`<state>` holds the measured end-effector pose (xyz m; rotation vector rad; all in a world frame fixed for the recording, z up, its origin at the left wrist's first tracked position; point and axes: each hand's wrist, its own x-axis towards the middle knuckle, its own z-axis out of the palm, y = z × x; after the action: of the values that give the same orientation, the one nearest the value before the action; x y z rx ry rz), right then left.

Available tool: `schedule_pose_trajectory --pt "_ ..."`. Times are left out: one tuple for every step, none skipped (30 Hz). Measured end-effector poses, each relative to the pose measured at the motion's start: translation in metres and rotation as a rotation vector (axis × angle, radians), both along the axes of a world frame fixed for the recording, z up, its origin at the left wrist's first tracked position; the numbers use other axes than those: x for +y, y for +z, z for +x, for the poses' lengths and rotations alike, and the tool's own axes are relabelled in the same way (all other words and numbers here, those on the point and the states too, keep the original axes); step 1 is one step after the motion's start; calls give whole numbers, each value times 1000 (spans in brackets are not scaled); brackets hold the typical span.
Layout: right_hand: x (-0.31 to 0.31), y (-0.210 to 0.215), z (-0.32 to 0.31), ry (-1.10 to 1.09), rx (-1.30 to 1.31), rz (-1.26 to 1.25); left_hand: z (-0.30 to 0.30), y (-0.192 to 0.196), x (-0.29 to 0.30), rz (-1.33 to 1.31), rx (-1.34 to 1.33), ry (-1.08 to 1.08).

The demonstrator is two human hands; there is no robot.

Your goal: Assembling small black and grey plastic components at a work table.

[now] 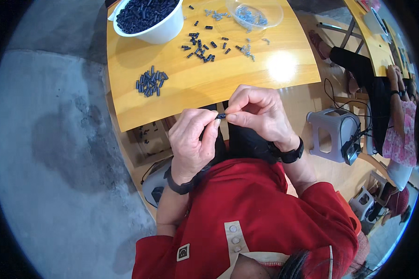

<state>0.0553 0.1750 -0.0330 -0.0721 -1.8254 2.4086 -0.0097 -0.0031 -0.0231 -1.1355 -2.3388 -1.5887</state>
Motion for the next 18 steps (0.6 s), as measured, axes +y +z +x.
schedule_pose_trajectory --pt "1 1 0 -3 33 62 0 1 0 -4 11 -9" --pt "1 2 -1 -6 65 123 -1 1 -1 -6 10 -7" --pt "1 1 -2 -4 65 121 -1 1 -1 -3 -18 -9" --pt "1 -1 -2 5 10 81 -1 1 -1 1 -46 -14" --pt "1 -2 -3 14 -44 40 -1 0 0 1 -48 -15" --pt "1 -2 -2 13 -46 40 -1 0 -1 -10 -46 -19" --pt "1 -2 -2 6 -9 86 -1 0 -1 -23 -43 -20" --pt "0 -3 -2 -2 28 133 -1 -1 -2 -24 -44 -19" --pt "-1 -3 -2 -1 27 131 0 -2 -2 -15 -50 -19" --pt "-2 -5 -3 4 22 52 0 -2 -2 -5 -55 -19" --pt "-3 -6 -3 8 17 -27 0 -3 -2 -5 -55 -19" --pt "-2 -8 -3 8 16 -27 0 -3 -1 -1 -42 -15" --pt "0 -12 -3 54 -53 -137 1 -4 -1 2 -28 -12" --pt "0 -14 -3 99 -122 -247 1 -4 -1 1 -29 -11" --pt "-1 -16 -2 100 -122 -248 2 -3 -1 -8 -4 -3" --pt "-2 -17 -1 80 -141 -268 1 -4 -1 -18 21 5" --pt "-3 -18 0 60 -160 -288 1 -4 -1 -18 21 5" --pt "-3 -17 1 60 -160 -288 1 -5 -1 -26 29 3"
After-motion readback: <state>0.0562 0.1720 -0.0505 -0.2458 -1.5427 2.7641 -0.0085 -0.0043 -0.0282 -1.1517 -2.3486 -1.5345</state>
